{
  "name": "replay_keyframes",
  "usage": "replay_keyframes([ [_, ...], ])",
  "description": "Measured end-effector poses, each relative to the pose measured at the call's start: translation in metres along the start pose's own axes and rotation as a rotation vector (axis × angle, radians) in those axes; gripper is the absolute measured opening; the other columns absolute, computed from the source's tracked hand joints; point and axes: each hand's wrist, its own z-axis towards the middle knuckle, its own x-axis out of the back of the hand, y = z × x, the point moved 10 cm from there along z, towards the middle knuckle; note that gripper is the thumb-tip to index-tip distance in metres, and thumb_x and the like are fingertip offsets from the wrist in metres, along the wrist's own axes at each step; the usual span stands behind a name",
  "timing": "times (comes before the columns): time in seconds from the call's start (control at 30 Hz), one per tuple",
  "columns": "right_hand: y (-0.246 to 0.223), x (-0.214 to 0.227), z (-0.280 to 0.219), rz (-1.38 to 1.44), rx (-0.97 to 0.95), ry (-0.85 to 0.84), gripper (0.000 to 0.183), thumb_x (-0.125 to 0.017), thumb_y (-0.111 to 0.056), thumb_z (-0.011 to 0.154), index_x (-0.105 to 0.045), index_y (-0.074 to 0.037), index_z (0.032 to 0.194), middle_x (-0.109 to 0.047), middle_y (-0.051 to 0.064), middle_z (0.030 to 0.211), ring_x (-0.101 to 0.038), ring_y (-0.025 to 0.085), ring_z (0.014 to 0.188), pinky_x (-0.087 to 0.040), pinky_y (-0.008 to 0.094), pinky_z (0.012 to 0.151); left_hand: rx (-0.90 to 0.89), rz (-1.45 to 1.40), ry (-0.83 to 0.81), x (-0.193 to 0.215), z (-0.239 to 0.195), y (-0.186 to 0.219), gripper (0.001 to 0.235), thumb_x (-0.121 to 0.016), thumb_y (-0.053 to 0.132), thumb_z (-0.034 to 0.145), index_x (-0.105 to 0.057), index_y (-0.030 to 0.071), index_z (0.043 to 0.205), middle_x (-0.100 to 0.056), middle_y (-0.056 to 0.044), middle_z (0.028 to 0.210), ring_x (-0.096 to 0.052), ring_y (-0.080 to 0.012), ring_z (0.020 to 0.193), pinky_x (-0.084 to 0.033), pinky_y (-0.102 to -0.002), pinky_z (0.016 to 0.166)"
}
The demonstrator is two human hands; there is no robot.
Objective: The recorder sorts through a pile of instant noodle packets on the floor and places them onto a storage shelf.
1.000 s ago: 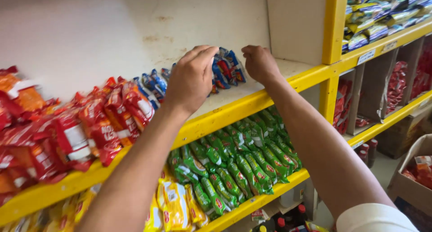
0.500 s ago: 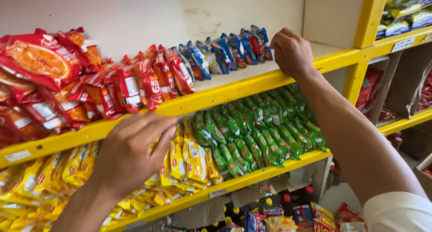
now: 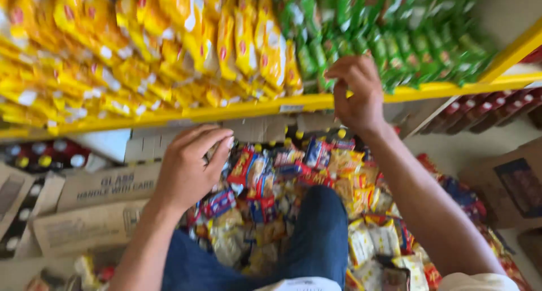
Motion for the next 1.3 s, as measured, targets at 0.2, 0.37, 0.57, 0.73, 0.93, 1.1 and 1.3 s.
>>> replay_keyframes([
  [0.2,-0.023,-0.093,-0.106,0.233,-0.207,-0.197,0.024,-0.056,0.013,0.091,-0.065,-0.002,0.107,-0.065,0.017,0.111,-0.067,0.036,0.106,-0.056,0.04,0.089,0.469,-0.189,-0.135,-0.067,-0.124,-0.11,0.022,-0.068,0.021,0.093,-0.073,0.003,0.106,-0.076,-0.015,0.096,-0.077,-0.0315,0.087,-0.059,-0.041,0.075],
  [0.37,-0.015,-0.139,-0.179,0.227,-0.328,-0.307,0.023,-0.058,0.011,0.091,-0.068,-0.001,0.108,-0.066,0.017,0.11,-0.067,0.035,0.103,-0.056,0.04,0.089,0.711,-0.004,-0.422,-0.168,-0.301,-0.208,0.019,-0.061,0.021,0.092,-0.072,0.006,0.091,-0.072,-0.021,0.085,-0.072,-0.0401,0.081,-0.054,-0.051,0.071],
  [0.57,-0.035,-0.204,-0.26,0.295,-0.45,-0.467,0.024,-0.056,0.009,0.087,-0.067,0.0,0.107,-0.067,0.017,0.107,-0.067,0.032,0.098,-0.055,0.039,0.085,0.914,0.016,-0.946,-0.277,-0.467,-0.17,0.02,-0.063,0.022,0.087,-0.071,0.006,0.094,-0.07,-0.022,0.095,-0.07,-0.0425,0.093,-0.055,-0.055,0.081],
  [0.73,-0.06,-0.267,-0.332,0.411,-0.486,-0.553,0.019,-0.057,0.007,0.09,-0.067,0.0,0.105,-0.068,0.017,0.108,-0.068,0.028,0.095,-0.056,0.035,0.08,0.909,0.003,-0.795,-0.237,-0.431,-0.132,0.031,-0.067,0.031,0.089,-0.071,0.005,0.106,-0.07,-0.02,0.109,-0.068,-0.0419,0.1,-0.054,-0.057,0.084],
  [0.93,-0.026,-0.306,-0.428,0.646,-1.021,-0.548,0.027,-0.048,0.004,0.096,-0.065,-0.001,0.117,-0.073,0.004,0.105,-0.069,0.01,0.088,-0.057,0.028,0.08,0.915,0.105,-0.859,-0.223,-0.445,-0.106,0.033,-0.067,0.033,0.093,-0.07,0.006,0.111,-0.067,-0.017,0.114,-0.062,-0.0399,0.112,-0.051,-0.054,0.09],
  [1.1,-0.058,-0.342,-0.437,0.735,-0.963,-0.666,0.019,-0.053,0.002,0.102,-0.066,0.001,0.117,-0.07,0.008,0.102,-0.068,0.012,0.089,-0.057,0.028,0.081,0.967,0.078,-0.77,-0.211,-0.439,-0.086,0.039,-0.072,0.035,0.087,-0.069,0.007,0.113,-0.064,-0.021,0.117,-0.057,-0.0438,0.114,-0.043,-0.058,0.095],
  [1.3,-0.072,-0.404,-0.476,0.369,-0.866,-1.182,0.026,-0.061,-0.006,0.093,-0.073,-0.003,0.116,-0.076,0.013,0.094,-0.073,0.017,0.083,-0.056,0.03,0.076,1.002,0.086,-0.581,-0.19,-0.438,-0.06,0.035,-0.073,0.032,0.087,-0.07,0.006,0.111,-0.068,-0.016,0.113,-0.061,-0.0382,0.11,-0.045,-0.053,0.095],
])
